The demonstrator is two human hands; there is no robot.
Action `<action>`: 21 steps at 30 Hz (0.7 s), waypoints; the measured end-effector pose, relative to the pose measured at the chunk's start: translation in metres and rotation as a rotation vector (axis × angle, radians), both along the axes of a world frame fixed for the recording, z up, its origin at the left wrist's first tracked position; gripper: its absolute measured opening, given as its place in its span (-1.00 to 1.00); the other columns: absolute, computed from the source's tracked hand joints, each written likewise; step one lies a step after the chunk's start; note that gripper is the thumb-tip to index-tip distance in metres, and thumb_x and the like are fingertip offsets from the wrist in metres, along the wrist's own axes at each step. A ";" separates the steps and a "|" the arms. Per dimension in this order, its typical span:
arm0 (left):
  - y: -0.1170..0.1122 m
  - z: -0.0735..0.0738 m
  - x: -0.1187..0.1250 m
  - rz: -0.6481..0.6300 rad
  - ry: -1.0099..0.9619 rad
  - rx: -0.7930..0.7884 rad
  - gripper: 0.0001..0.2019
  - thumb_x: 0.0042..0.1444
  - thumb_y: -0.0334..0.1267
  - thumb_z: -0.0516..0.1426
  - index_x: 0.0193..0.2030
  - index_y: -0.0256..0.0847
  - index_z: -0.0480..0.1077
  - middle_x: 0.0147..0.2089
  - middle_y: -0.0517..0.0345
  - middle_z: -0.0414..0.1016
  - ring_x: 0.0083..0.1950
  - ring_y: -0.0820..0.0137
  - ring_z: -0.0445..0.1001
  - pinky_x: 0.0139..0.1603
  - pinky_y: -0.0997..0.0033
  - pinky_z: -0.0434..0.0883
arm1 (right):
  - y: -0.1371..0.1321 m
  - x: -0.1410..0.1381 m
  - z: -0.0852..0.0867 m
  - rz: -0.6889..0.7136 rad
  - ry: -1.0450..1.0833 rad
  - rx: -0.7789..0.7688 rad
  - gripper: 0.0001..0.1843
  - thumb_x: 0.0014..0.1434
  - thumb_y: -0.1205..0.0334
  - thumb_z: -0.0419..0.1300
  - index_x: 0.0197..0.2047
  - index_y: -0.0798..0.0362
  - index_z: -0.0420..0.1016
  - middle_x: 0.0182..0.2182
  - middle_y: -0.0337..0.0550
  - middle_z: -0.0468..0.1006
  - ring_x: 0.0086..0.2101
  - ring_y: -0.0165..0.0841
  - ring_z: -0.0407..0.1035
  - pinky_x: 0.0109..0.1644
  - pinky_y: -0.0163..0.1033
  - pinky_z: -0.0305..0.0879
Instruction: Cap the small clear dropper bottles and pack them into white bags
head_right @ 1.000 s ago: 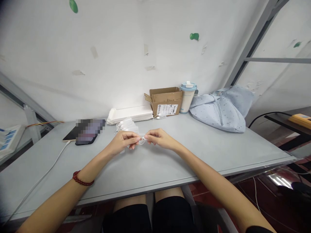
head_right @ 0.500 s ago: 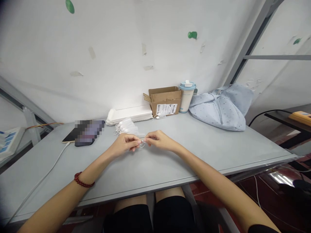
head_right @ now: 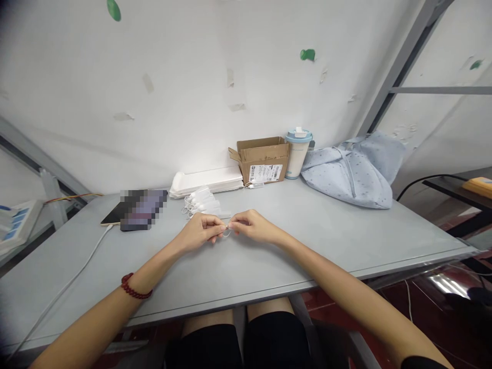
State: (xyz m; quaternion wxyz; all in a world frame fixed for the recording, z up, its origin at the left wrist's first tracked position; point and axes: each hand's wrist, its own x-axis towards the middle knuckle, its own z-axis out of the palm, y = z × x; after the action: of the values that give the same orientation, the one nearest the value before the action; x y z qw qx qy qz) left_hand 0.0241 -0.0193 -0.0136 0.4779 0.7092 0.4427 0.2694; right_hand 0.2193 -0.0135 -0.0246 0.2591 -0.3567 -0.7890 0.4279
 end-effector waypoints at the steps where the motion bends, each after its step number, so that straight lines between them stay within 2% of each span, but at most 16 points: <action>1: 0.000 0.000 0.000 0.001 0.001 0.001 -0.81 -0.01 -0.23 0.14 -0.47 -0.33 0.45 -0.53 0.16 0.44 -0.59 0.56 0.29 -0.52 0.53 0.25 | 0.000 0.000 -0.001 0.000 0.005 0.000 -0.61 0.20 0.04 0.05 -0.33 0.20 0.52 -0.55 -0.25 0.37 -0.54 -0.51 0.11 -0.46 -0.37 0.04; 6: 0.000 0.002 -0.001 -0.003 -0.008 0.008 -0.79 0.00 -0.18 0.14 -0.46 -0.32 0.44 -0.52 0.15 0.44 -0.58 0.54 0.30 -0.53 0.52 0.25 | 0.001 0.000 -0.001 -0.018 0.009 -0.010 -0.60 0.20 0.01 0.05 -0.35 0.19 0.51 -0.56 -0.25 0.35 -0.55 -0.51 0.10 -0.47 -0.37 0.03; 15: -0.001 0.014 -0.001 0.014 -0.030 0.048 -0.74 0.03 -0.10 0.14 -0.44 -0.30 0.45 -0.54 0.18 0.43 -0.57 0.54 0.29 -0.52 0.53 0.24 | 0.000 0.000 0.011 -0.095 0.052 0.003 -0.61 0.18 0.00 0.07 -0.33 0.17 0.51 -0.52 -0.21 0.40 -0.50 -0.47 0.19 -0.42 -0.35 0.12; 18: 0.000 0.012 -0.001 0.033 -0.013 0.045 -0.74 0.03 -0.10 0.14 -0.45 -0.30 0.44 -0.59 0.22 0.39 -0.60 0.55 0.27 -0.52 0.53 0.24 | 0.000 0.000 0.010 -0.108 0.044 0.006 -0.63 0.19 0.02 0.07 -0.32 0.16 0.52 -0.51 -0.21 0.41 -0.48 -0.47 0.20 -0.41 -0.35 0.11; 21: 0.002 0.009 -0.002 0.035 -0.017 0.051 -0.73 0.03 -0.10 0.14 -0.46 -0.30 0.43 -0.55 0.20 0.42 -0.59 0.56 0.28 -0.52 0.53 0.25 | 0.001 0.000 0.008 -0.110 0.037 0.021 -0.63 0.19 0.03 0.06 -0.34 0.16 0.52 -0.51 -0.22 0.41 -0.49 -0.48 0.18 -0.41 -0.35 0.10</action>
State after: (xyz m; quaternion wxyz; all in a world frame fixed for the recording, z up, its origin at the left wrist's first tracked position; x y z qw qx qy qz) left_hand 0.0225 -0.0178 -0.0047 0.4585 0.7112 0.4438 0.2950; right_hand 0.2189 -0.0121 -0.0167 0.3003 -0.3887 -0.7678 0.4113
